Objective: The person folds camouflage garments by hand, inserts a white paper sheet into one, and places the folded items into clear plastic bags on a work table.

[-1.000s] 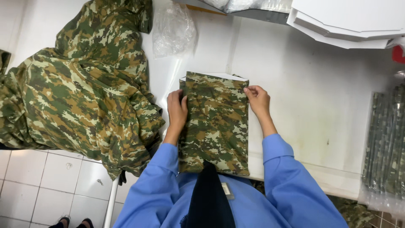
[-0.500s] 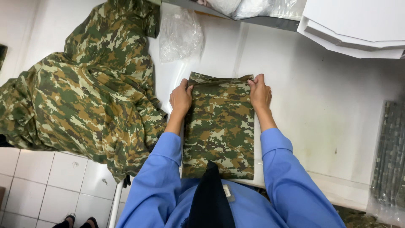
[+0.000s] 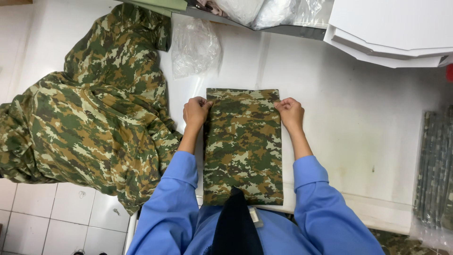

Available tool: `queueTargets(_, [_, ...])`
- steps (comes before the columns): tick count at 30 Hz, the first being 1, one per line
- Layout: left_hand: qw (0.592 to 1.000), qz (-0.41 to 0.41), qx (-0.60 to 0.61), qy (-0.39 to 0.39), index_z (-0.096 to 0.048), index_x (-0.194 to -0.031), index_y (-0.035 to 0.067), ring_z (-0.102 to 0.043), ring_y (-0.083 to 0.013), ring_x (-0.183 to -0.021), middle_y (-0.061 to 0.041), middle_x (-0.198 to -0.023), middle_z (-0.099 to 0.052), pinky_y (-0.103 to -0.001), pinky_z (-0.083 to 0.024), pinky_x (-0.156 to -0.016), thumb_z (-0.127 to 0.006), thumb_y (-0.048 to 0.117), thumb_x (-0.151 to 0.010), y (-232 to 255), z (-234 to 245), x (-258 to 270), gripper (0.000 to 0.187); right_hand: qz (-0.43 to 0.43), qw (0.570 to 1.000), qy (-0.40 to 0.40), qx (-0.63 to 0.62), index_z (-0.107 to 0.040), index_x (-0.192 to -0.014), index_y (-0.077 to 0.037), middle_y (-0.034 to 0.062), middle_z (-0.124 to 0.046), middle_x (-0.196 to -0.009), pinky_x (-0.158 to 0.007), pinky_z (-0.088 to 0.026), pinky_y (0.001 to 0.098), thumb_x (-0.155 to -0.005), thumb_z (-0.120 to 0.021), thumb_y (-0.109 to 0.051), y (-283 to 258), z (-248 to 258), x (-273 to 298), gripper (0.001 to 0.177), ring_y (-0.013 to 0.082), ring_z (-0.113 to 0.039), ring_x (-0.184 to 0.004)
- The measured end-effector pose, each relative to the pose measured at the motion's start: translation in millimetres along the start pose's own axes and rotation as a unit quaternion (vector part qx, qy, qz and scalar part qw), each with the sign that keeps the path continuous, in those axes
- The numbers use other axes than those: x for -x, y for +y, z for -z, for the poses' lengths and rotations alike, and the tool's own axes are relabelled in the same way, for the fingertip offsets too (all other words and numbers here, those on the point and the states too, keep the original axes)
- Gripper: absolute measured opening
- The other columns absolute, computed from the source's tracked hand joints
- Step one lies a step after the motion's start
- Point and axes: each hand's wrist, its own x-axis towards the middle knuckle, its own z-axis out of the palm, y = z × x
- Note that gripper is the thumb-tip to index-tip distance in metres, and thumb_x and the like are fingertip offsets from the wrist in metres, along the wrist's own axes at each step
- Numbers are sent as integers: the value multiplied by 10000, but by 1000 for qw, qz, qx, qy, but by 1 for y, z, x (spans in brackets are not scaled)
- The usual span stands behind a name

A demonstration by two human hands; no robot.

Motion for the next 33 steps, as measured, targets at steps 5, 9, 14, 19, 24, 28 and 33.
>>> queueTargets(5, [999,-7,47,25,-770,-873,165,-752,-367,-931,-50,-843,-779,-487,-578,-828,-790,328,-881,2,1,3,164,61,997,47,17,-583,-991,-155,27,-745,-798,-732,-519,356,-938,-777,-198,-26,4,15,206,219,-715,-730])
queueTargets(9, [984,-66,160,31,-676,-995,85,-752,-356,-899,-137,-832,-764,-464,-555,-805,-757,163,-925,13,13,15,133,108,994,-16,-25,-659,-1019,-177,22,-727,-800,-716,-507,273,-953,-740,-94,-47,19,18,135,144,-677,-708])
queueTargets(14, [977,-123,166,-42,-658,-1073,130,-746,-414,-975,-234,-981,-765,-468,-567,-826,-674,106,-988,13,16,5,90,106,979,-133,-117,-799,-1027,-185,-10,-741,-904,-813,-501,240,-926,-730,-31,-55,30,5,197,82,-614,-817])
queueTargets(19, [979,-154,116,-62,-802,-1056,150,-757,-343,-938,-131,-902,-784,-427,-568,-843,-822,104,-818,-2,11,-19,243,100,977,-157,-102,-799,-1124,-176,-40,-688,-897,-823,-488,194,-797,-835,-49,-47,34,-4,353,39,-592,-828])
queueTargets(24, [972,-231,-22,-37,-794,-1118,138,-738,-338,-977,-123,-953,-762,-434,-506,-916,-751,135,-915,2,20,-9,208,211,972,-88,55,-807,-1124,-128,79,-694,-915,-815,-554,307,-862,-850,-94,-45,44,1,267,199,-687,-874])
queueTargets(28, [955,-273,-109,-30,-783,-1028,161,-602,-343,-1103,-98,-1094,-590,-590,-309,-1088,-721,250,-969,13,58,25,124,287,951,-116,4,-764,-1079,-109,68,-716,-1205,-1056,-466,421,-934,-790,-138,-60,74,18,150,280,-641,-1184])
queueTargets(33, [964,-130,103,-208,-778,-1008,37,-650,-318,-953,-152,-890,-718,-439,-447,-903,-714,203,-951,-15,41,0,188,-18,932,-274,-237,-720,-1050,-23,29,-723,-896,-776,-590,253,-961,-727,-116,-38,71,16,129,103,-694,-805])
